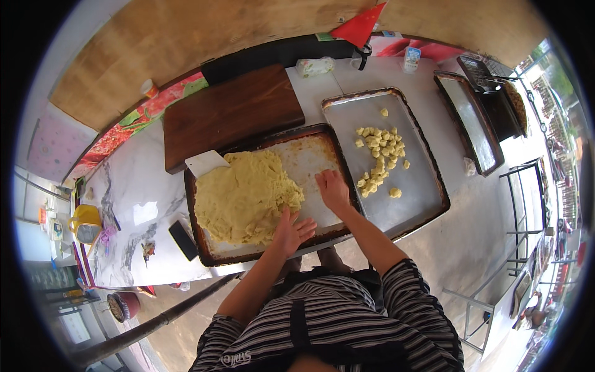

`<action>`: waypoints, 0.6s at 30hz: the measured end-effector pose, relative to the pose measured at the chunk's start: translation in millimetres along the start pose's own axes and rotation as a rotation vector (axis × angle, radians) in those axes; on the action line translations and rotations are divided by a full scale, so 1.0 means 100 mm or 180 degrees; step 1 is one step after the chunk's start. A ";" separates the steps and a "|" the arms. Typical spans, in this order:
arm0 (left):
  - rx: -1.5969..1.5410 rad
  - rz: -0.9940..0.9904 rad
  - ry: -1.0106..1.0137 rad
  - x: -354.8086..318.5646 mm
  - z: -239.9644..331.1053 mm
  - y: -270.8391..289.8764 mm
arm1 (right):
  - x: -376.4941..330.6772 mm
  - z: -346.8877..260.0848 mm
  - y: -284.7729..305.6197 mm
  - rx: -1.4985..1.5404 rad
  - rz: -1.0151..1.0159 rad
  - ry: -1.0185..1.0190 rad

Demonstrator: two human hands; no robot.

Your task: The person repeatedly pinches off small pieces of dough from a large mass on a tray and places them onto an adjacent empty tray. The person continues this process throughout the clip, gradually filling the second tray with individual dough portions.

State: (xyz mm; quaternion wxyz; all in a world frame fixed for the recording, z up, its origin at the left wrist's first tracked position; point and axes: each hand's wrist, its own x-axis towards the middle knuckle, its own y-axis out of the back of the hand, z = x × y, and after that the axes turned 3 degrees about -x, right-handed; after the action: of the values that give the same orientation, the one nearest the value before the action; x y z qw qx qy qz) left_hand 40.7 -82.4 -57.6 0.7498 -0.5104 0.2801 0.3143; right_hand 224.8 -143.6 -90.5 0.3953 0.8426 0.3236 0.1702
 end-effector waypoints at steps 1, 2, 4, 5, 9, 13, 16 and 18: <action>-0.0075 0.0068 0.0081 0.00 -0.02 0.07 | 0.09 0.17 -0.05 -0.0376 0.0128 0.0254; -0.0151 0.0141 0.0164 0.00 -0.03 0.14 | 0.16 0.33 -0.10 -0.0690 0.0491 0.0670; -0.0068 0.0022 0.0118 -0.01 -0.04 0.27 | 0.18 0.57 -0.21 -0.1139 0.0142 0.0718; 0.0038 -0.0172 0.0009 0.00 -0.03 0.31 | 0.20 0.64 -0.25 -0.1434 -0.0119 0.0675; 0.0319 -0.0198 -0.0188 0.08 0.00 0.32 | -0.01 0.47 -0.27 -0.0857 -0.0610 0.0193; 0.0468 0.0388 -0.0711 0.22 0.06 0.07 | -0.48 -0.24 0.05 0.0809 -0.0569 -0.0097; 0.0206 0.0124 -0.0549 0.20 0.18 -0.09 | -0.74 -0.69 0.36 0.0998 -0.0782 0.0395; 0.0021 -0.0193 -0.0469 0.15 0.27 -0.17 | -0.78 -0.80 0.53 0.1658 -0.0445 0.0147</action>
State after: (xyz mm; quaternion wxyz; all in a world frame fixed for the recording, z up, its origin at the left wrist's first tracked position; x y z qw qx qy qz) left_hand 66.2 -59.0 -50.1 0.7793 -0.4916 0.2096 0.3273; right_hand 146.1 -177.0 -1.5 0.1685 0.8875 0.4228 0.0727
